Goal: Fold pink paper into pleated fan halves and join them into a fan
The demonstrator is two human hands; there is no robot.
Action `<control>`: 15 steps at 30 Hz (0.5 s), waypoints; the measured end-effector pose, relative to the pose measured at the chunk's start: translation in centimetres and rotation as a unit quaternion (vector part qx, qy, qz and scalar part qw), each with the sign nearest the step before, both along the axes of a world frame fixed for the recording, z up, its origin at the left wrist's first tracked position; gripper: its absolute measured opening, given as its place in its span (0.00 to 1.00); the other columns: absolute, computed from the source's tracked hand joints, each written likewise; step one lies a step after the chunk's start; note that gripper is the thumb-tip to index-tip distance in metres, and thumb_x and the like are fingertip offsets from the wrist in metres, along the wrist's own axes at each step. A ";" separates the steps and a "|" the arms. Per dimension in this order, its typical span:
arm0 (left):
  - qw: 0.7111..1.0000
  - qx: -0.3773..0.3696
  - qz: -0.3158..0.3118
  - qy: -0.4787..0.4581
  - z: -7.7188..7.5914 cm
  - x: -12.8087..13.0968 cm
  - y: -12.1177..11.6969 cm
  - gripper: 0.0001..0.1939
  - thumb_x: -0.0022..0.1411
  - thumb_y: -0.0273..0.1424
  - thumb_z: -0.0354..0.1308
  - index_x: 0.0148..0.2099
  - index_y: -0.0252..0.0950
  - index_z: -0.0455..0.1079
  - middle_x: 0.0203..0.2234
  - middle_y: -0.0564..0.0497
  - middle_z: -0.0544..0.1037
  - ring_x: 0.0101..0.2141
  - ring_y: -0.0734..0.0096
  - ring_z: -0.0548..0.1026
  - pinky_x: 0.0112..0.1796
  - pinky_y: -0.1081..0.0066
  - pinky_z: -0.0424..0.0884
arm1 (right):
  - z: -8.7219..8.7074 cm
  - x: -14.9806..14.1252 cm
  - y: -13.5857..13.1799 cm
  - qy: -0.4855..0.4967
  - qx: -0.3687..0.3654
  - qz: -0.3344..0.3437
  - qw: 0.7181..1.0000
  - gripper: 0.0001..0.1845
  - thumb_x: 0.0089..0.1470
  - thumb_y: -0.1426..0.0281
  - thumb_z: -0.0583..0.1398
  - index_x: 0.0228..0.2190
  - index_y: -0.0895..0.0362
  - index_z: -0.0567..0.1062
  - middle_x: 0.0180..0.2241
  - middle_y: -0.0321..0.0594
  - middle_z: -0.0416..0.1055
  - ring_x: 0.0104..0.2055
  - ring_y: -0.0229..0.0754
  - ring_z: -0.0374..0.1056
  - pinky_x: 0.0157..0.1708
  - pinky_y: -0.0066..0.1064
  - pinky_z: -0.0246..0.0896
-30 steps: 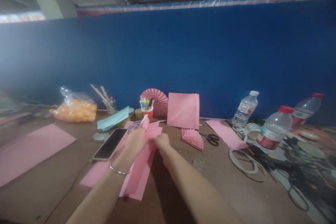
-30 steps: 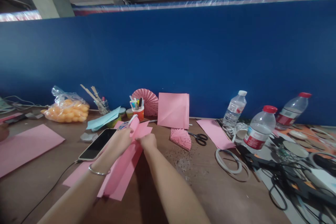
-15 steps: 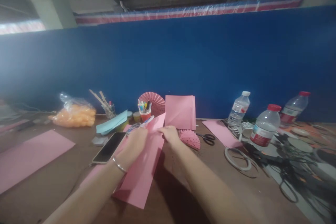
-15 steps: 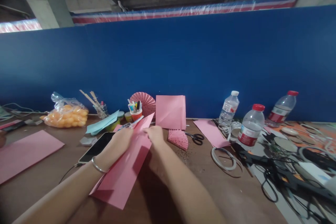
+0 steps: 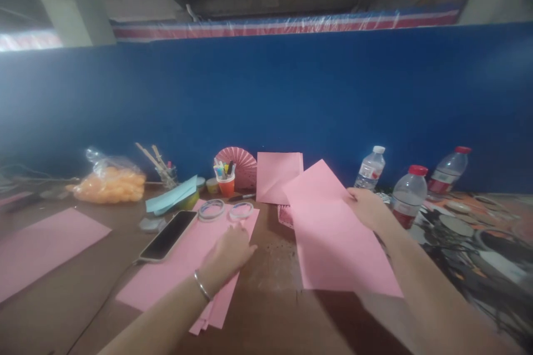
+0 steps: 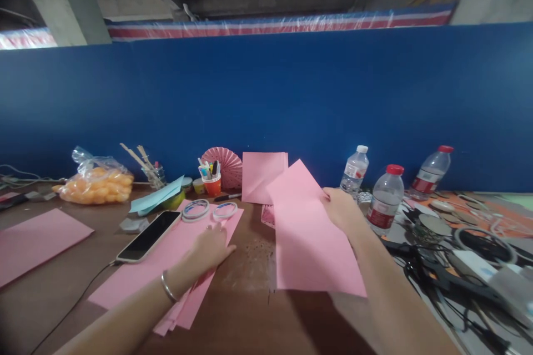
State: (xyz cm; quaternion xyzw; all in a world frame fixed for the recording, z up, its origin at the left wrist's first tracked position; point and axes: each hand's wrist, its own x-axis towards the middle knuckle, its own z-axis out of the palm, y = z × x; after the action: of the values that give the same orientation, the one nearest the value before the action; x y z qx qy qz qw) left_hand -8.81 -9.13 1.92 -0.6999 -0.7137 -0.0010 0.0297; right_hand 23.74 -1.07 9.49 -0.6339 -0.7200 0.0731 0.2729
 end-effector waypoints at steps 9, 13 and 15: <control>0.992 0.084 0.067 0.061 -3.9 -0.8 0.9 0.28 0.55 0.24 0.41 0.59 0.38 0.50 0.55 0.38 0.54 0.48 0.39 0.57 0.36 0.45 0.60 | -2.0 6.5 -0.2 0.353 0.064 -0.083 0.930 0.10 0.43 0.67 0.56 0.30 0.57 0.73 0.30 0.42 0.73 0.30 0.42 0.67 0.29 0.30 0.59; 0.992 0.086 0.081 0.046 -3.0 -1.2 1.6 0.25 0.55 0.24 0.42 0.57 0.36 0.54 0.51 0.36 0.59 0.46 0.42 0.59 0.35 0.46 0.60 | -1.6 6.5 -1.2 0.489 0.011 -0.086 0.868 0.10 0.39 0.66 0.60 0.28 0.55 0.73 0.25 0.38 0.72 0.25 0.40 0.66 0.26 0.30 0.61; 0.995 0.055 0.077 0.024 -2.1 -1.3 1.9 0.24 0.56 0.26 0.41 0.56 0.35 0.55 0.50 0.36 0.60 0.46 0.43 0.60 0.36 0.48 0.60 | -1.9 5.6 -1.7 0.532 -0.041 -0.050 0.844 0.13 0.38 0.64 0.61 0.30 0.55 0.73 0.23 0.38 0.72 0.22 0.40 0.65 0.21 0.30 0.60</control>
State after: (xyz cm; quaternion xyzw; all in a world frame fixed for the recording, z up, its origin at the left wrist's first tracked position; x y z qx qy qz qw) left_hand -10.10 -7.24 -0.21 -0.6398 -0.7635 -0.0212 0.0852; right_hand 29.32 -2.80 7.62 -0.5438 -0.4276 0.4150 0.5910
